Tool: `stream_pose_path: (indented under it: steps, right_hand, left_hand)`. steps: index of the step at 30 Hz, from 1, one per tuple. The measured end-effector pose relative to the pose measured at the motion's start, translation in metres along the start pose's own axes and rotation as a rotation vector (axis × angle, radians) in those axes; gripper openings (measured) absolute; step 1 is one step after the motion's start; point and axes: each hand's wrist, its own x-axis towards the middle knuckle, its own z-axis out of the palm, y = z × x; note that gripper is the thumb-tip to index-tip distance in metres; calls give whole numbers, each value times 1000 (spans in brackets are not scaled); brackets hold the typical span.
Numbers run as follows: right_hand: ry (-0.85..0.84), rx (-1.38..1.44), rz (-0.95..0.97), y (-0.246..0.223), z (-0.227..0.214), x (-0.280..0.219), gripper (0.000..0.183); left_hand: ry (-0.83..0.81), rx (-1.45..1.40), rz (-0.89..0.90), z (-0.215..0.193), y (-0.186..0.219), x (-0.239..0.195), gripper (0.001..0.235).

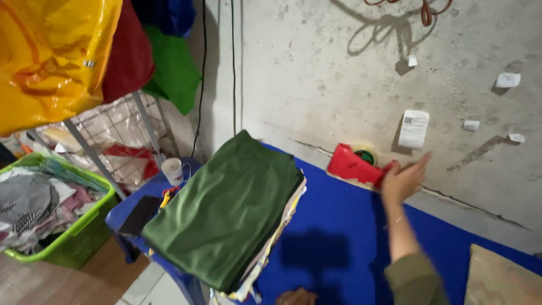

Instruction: The person folds a stack of clothes on a blue table, including a green garment and a pink item. They handle a small white paper receipt, reading it and sticking it to the wall, then return to folding the clothes.

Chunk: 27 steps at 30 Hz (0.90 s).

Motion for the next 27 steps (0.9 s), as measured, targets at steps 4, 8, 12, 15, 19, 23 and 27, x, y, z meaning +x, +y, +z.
stream_pose_path:
  steps: [4, 8, 12, 15, 19, 23, 27]
  right_hand:
    - [-274, -160, -201, 42, 3, -118, 56]
    - [-399, -376, -500, 17, -50, -189, 58]
    - [-502, -441, -563, 3, -96, -227, 62]
    - [-525, -406, -591, 1, -105, -233, 62]
    - [-562, -323, -566, 14, -97, -235, 62]
    - [-591, -277, -550, 17, -96, -236, 64]
    - [-617, -280, -514, 13, -100, -234, 64]
  left_hand:
    - [-157, -222, -177, -120, 67, 128, 9]
    - [-212, -392, -249, -174, 98, 185, 7]
    - [-191, -456, -437, -234, 134, 237, 16]
    - [-141, -361, -252, -291, 148, 287, 26]
    - [60, -48, 84, -341, 122, 327, 19]
    - [-11, 147, -200, -399, 118, 365, 33]
    - [-242, 502, -350, -401, 98, 338, 72]
